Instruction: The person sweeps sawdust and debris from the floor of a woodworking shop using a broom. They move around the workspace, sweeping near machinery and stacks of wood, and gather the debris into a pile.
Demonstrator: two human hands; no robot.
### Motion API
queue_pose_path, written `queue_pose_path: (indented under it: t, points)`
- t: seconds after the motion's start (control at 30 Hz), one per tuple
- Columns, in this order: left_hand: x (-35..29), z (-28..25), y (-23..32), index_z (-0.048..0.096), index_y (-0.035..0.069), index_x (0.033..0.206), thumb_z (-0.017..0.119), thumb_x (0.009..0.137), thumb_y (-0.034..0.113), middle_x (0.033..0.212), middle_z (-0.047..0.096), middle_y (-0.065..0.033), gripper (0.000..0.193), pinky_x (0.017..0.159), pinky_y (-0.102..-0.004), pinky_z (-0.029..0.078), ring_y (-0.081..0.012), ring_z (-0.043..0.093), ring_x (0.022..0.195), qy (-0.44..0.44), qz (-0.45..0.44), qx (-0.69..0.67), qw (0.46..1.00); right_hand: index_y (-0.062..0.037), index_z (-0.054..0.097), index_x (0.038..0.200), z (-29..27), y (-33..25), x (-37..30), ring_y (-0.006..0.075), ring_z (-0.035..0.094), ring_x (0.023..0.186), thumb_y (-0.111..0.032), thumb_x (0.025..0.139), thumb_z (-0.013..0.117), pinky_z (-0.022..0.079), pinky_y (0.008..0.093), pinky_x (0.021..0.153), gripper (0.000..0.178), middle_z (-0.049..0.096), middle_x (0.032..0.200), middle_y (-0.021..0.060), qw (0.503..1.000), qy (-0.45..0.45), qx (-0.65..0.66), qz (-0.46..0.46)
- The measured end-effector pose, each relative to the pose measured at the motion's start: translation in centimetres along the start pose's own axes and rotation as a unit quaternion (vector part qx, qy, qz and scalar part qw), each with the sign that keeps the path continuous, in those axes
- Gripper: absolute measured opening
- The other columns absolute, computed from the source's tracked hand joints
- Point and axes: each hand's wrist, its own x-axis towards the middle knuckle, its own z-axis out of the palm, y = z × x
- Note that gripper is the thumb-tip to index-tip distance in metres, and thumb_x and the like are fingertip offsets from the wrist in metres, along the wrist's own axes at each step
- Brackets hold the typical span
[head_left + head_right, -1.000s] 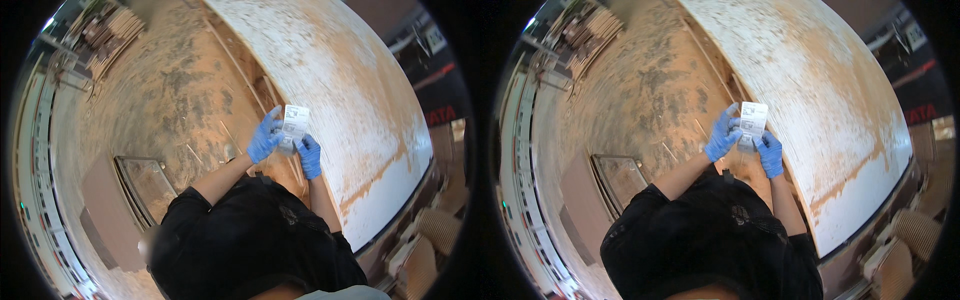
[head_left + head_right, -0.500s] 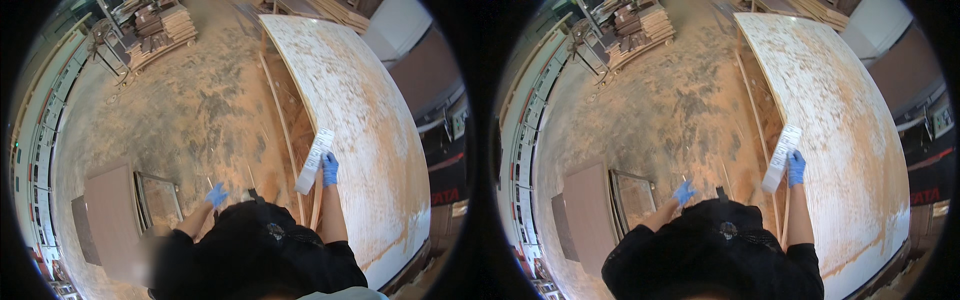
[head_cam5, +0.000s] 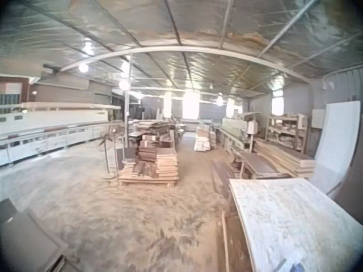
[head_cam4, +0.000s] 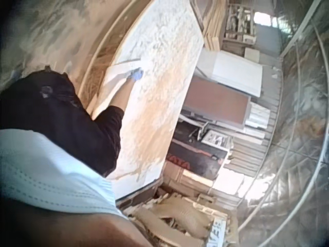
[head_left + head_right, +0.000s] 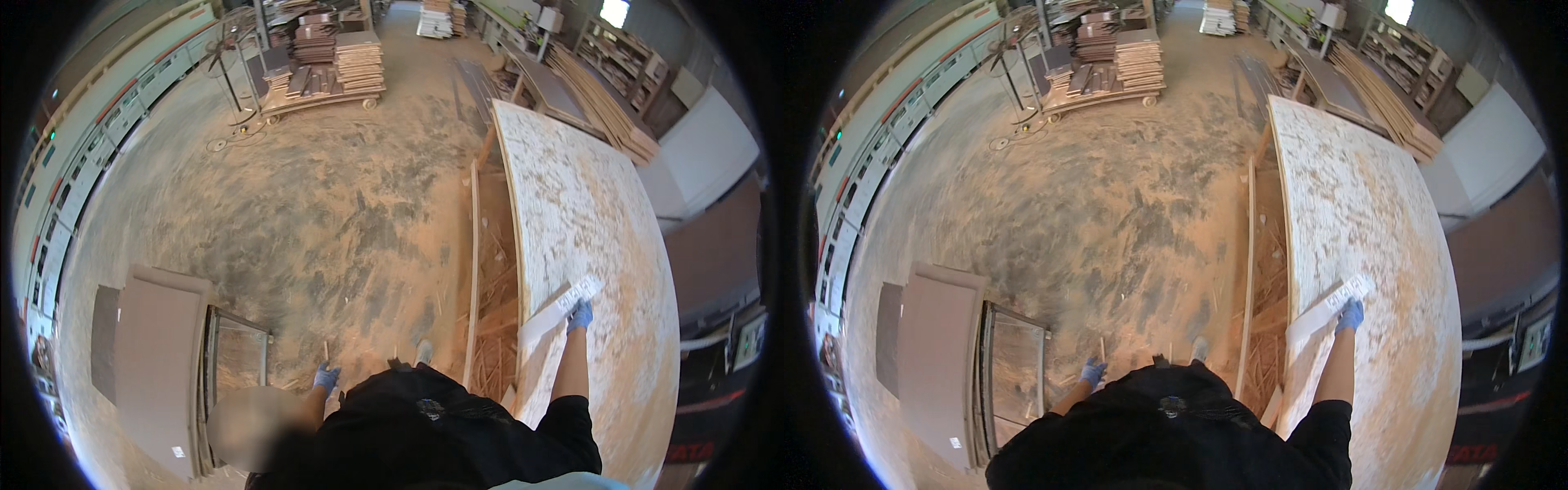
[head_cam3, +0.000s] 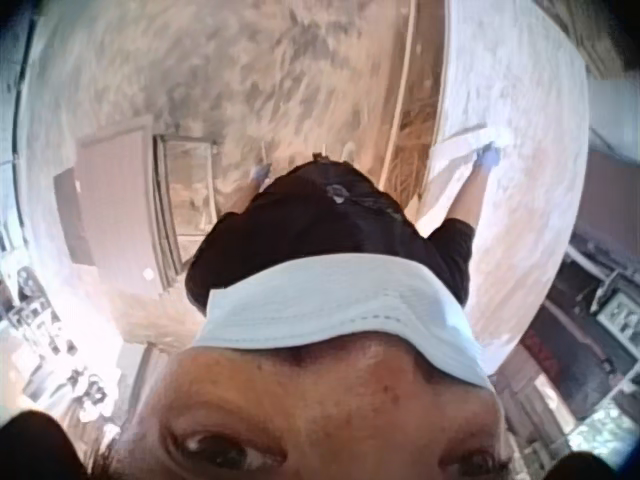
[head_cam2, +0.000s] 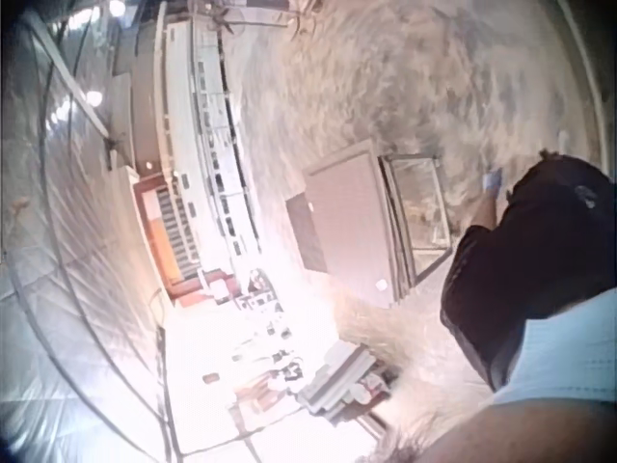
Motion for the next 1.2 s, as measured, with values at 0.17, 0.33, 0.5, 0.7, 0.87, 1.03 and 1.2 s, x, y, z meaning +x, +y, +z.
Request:
queue_pose_path:
  t: [0.17,0.33,0.5,0.7,0.87,1.03,1.2]
  points:
    - [2.6,5.4,3.8,0.036,0.01,0.126,0.063,0.079,0.018,0.09,0.06,-0.0141,0.054,0.054,-0.0344,0.046,-0.0199,0.057,0.068,-0.005,-0.016,-0.012,1.0,-0.0186,0.055,0.1,0.9,-3.5,8.9,0.018,0.054,0.082,-0.027,0.078,0.059,0.044,0.0373,0.066,0.024,0.059,0.092,0.0021,0.99,0.077,-0.119,0.016]
    - [3.8,6.5,4.2,0.036,0.007,0.125,0.064,0.078,0.021,0.101,0.059,-0.0172,0.056,0.065,-0.0332,0.048,-0.0227,0.059,0.079,0.066,0.012,-0.034,0.997,-0.0113,0.049,0.119,9.1,-6.9,3.7,0.0317,0.051,0.104,-0.03,0.076,0.06,0.043,0.0408,0.083,0.048,0.054,0.112,0.0154,0.845,0.254,-0.459,-0.099]
    - [1.1,11.7,10.0,0.041,0.007,0.123,0.066,0.075,0.027,0.104,0.059,-0.019,0.057,0.082,-0.033,0.045,-0.0262,0.058,0.096,0.064,0.025,0.074,0.995,-0.0035,0.047,0.12,16.7,-4.5,4.1,0.0311,0.047,0.111,-0.023,0.076,0.059,0.036,0.0364,0.094,0.05,0.049,0.12,0.0181,0.794,0.091,-0.473,-0.371]
    - [3.5,6.9,10.4,0.043,0.007,0.122,0.067,0.074,0.03,0.108,0.057,-0.0204,0.059,0.083,-0.0338,0.045,-0.0278,0.057,0.098,0.097,-0.025,0.03,0.995,0.0017,0.049,0.114,32.9,5.2,-12.7,0.0318,0.044,0.11,-0.014,0.071,0.06,0.031,0.037,0.098,0.047,0.05,0.116,0.0189,0.759,-0.267,-0.352,-0.479]
    - [4.2,2.9,18.0,0.043,0.006,0.122,0.066,0.075,0.024,0.104,0.058,-0.0182,0.056,0.076,-0.0338,0.047,-0.0256,0.058,0.092,0.128,-0.018,0.038,0.991,-0.0014,0.049,0.115,39.1,13.5,-21.0,0.0345,0.043,0.112,-0.024,0.069,0.063,0.031,0.0383,0.098,0.053,0.047,0.121,0.0188,0.711,-0.432,-0.448,-0.328]
    - [11.8,-6.3,13.8,0.045,0.008,0.118,0.065,0.077,0.02,0.085,0.059,-0.0125,0.047,0.055,-0.0321,0.045,-0.0207,0.054,0.064,0.117,-0.011,-0.121,0.986,-0.0091,0.051,0.117,43.8,18.3,-24.7,0.0327,0.043,0.114,-0.042,0.072,0.059,0.034,0.0376,0.097,0.056,0.046,0.124,0.0177,0.588,-0.533,-0.571,-0.212]
    - [18.2,-12.5,17.7,0.047,0.006,0.115,0.065,0.076,0.023,0.091,0.059,-0.0138,0.046,0.061,-0.0329,0.046,-0.0213,0.055,0.072,0.101,-0.073,0.003,0.992,-0.0098,0.054,0.114,44.0,20.4,-20.8,0.0272,0.046,0.113,-0.042,0.075,0.058,0.036,0.0358,0.095,0.051,0.049,0.122,0.014,0.594,-0.503,-0.622,-0.087]
